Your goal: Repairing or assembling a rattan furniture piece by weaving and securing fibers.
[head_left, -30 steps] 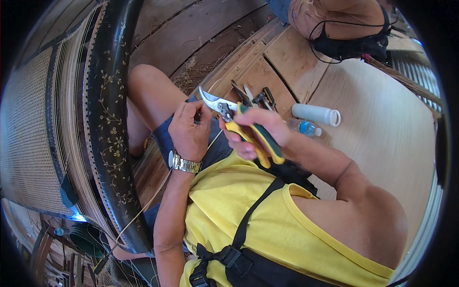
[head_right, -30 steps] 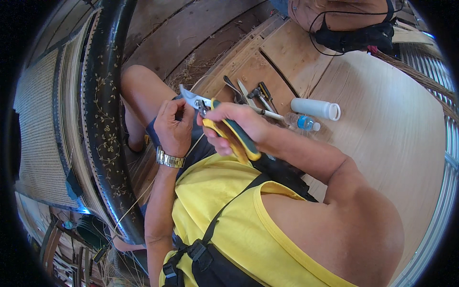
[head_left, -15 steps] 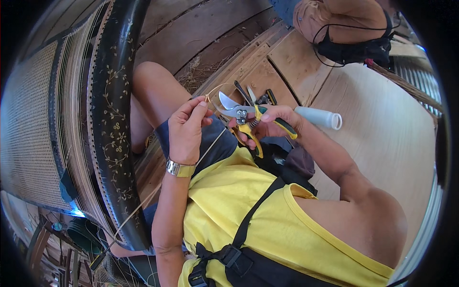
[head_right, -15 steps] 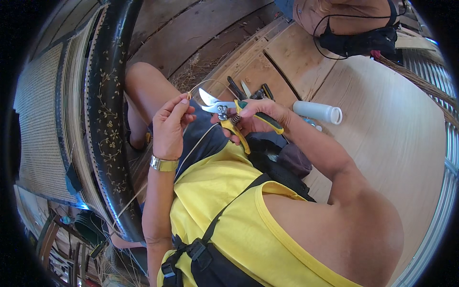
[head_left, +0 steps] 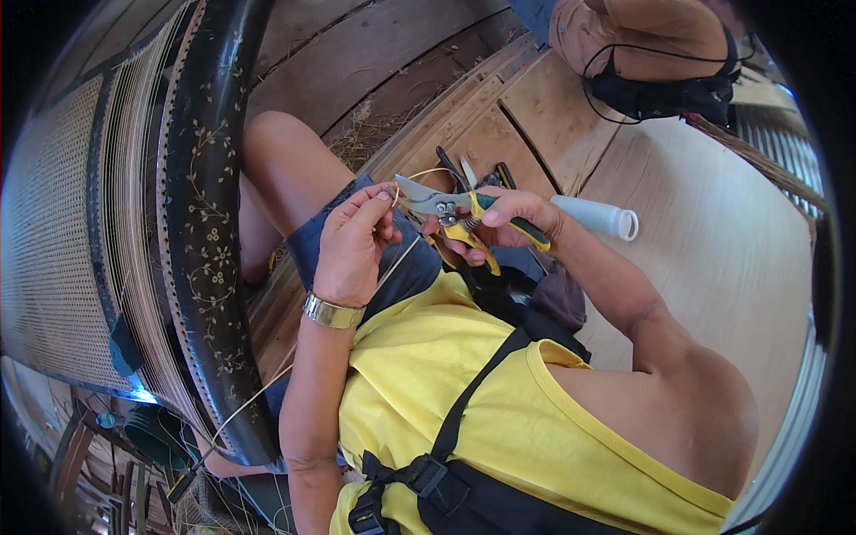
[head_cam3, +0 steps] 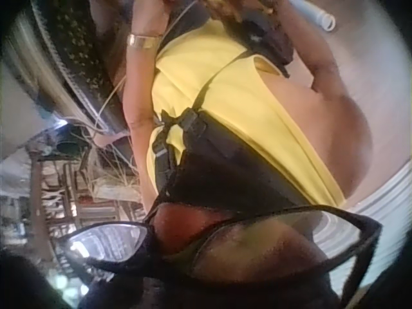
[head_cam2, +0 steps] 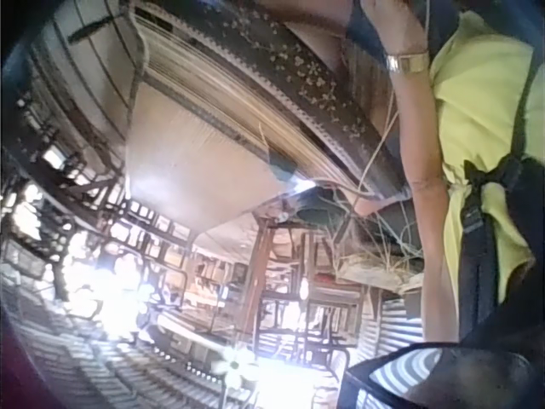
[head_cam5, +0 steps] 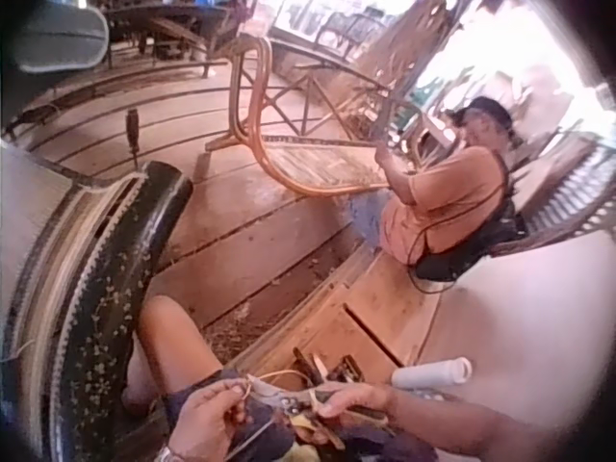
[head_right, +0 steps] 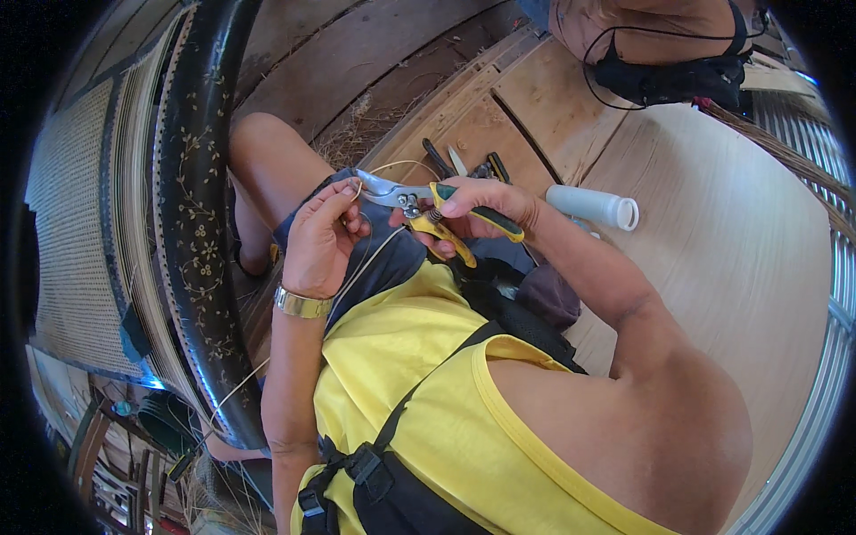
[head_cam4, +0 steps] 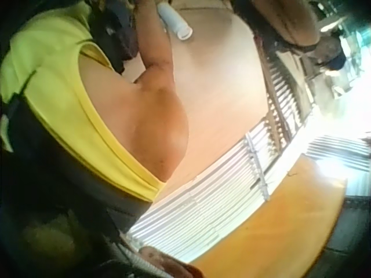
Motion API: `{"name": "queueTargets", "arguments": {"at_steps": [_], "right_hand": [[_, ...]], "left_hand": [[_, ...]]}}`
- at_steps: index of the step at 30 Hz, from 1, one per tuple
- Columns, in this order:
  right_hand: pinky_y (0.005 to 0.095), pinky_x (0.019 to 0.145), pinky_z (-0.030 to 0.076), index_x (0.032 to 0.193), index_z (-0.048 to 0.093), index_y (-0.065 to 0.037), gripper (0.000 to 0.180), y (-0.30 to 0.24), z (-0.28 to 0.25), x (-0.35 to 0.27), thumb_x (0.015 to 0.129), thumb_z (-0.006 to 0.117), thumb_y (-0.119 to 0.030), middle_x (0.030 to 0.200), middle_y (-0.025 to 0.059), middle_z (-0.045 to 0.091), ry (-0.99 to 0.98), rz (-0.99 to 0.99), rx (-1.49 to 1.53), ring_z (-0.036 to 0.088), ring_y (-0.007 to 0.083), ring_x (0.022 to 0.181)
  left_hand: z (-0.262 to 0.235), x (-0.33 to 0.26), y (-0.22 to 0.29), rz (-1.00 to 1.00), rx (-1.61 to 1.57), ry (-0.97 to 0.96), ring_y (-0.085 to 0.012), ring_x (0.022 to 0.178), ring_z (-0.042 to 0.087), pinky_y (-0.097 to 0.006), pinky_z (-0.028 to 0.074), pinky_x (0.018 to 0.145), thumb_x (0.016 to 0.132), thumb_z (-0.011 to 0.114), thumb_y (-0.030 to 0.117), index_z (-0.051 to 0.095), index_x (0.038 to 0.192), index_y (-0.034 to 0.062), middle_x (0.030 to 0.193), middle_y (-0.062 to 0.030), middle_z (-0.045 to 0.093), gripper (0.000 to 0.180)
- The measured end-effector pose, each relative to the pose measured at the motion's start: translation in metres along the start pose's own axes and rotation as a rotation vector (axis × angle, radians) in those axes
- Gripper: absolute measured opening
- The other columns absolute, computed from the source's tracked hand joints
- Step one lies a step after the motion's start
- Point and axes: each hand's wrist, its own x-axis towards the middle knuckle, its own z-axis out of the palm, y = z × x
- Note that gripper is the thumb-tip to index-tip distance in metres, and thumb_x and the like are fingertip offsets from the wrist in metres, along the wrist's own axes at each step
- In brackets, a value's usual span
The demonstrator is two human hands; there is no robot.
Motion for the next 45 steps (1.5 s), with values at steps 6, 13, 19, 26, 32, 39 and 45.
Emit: {"name": "queueTargets", "arguments": {"at_steps": [6, 13, 19, 26, 32, 39, 45], "right_hand": [[0.0289, 0.068, 0.046, 0.134, 0.047, 0.01, 0.076, 0.001, 0.004, -0.002, 0.077, 0.071, -0.035, 0.088, 0.0113, 0.06, 0.036, 0.002, 0.05, 0.056, 0.0173, 0.069], [0.0278, 0.066, 0.046, 0.13, 0.05, 0.009, 0.071, 0.005, 0.005, -0.001, 0.077, 0.07, -0.034, 0.085, 0.0111, 0.06, 0.055, -0.009, 0.072, 0.055, 0.0156, 0.065], [0.0248, 0.063, 0.045, 0.126, 0.051, 0.009, 0.068, 0.004, 0.006, -0.004, 0.076, 0.069, -0.033, 0.082, 0.0102, 0.059, 0.094, 0.0, 0.065, 0.054, 0.0138, 0.062], [0.0237, 0.066, 0.046, 0.121, 0.054, 0.011, 0.062, -0.017, 0.014, -0.024, 0.078, 0.068, -0.031, 0.084, 0.0083, 0.058, -0.166, -0.08, -0.052, 0.056, 0.0123, 0.068], [0.0386, 0.091, 0.048, 0.134, 0.054, -0.003, 0.07, -0.039, -0.151, -0.039, 0.088, 0.061, -0.056, 0.115, 0.0148, 0.062, 1.378, -0.183, -1.254, 0.061, 0.0249, 0.103], [0.0456, 0.105, 0.041, 0.136, 0.052, 0.0, 0.08, -0.028, -0.257, -0.048, 0.086, 0.062, -0.062, 0.133, 0.0292, 0.054, 1.687, 0.351, -1.582, 0.049, 0.0433, 0.128], [0.0373, 0.081, 0.053, 0.134, 0.054, -0.002, 0.06, -0.073, -0.065, 0.034, 0.092, 0.062, -0.044, 0.114, 0.0199, 0.065, 0.851, -0.437, -1.316, 0.066, 0.0272, 0.09]], "left_hand": [[0.001, 0.002, -0.004, 0.023, 0.023, 0.022, -0.0068, 0.067, 0.05, -0.025, 0.046, 0.065, 0.098, 0.059, 0.014, 0.065, 0.109, 0.0026, 0.075, 0.0028, 0.055, 0.017], [-0.006, 0.006, -0.01, 0.1, 0.086, 0.0, -0.0053, 0.066, 0.05, -0.024, 0.046, 0.064, 0.098, 0.059, 0.013, 0.066, 0.111, 0.0041, 0.076, 0.0033, 0.056, 0.017], [-0.004, 0.007, -0.009, 0.112, 0.108, -0.017, -0.0051, 0.066, 0.051, -0.023, 0.046, 0.065, 0.099, 0.058, 0.013, 0.065, 0.111, 0.0033, 0.076, 0.0033, 0.056, 0.017], [0.0, 0.005, -0.009, 0.122, 0.183, -0.009, -0.0034, 0.065, 0.049, -0.019, 0.042, 0.062, 0.1, 0.057, 0.016, 0.065, 0.11, 0.0018, 0.078, 0.004, 0.057, 0.019], [0.01, 0.001, -0.003, 0.205, 0.313, -0.009, -0.0028, 0.068, 0.048, -0.018, 0.041, 0.063, 0.1, 0.059, 0.018, 0.066, 0.11, 0.0009, 0.081, 0.0038, 0.059, 0.021], [0.001, -0.005, -0.009, 0.314, 0.476, 0.038, -0.0033, 0.078, 0.053, -0.02, 0.045, 0.071, 0.099, 0.063, 0.017, 0.066, 0.107, -0.001, 0.087, 0.0031, 0.063, 0.02], [-0.004, -0.003, -0.011, 0.317, 0.532, 0.107, -0.0044, 0.079, 0.055, -0.02, 0.045, 0.072, 0.098, 0.063, 0.017, 0.066, 0.109, -0.0016, 0.089, 0.0017, 0.065, 0.021]]}}
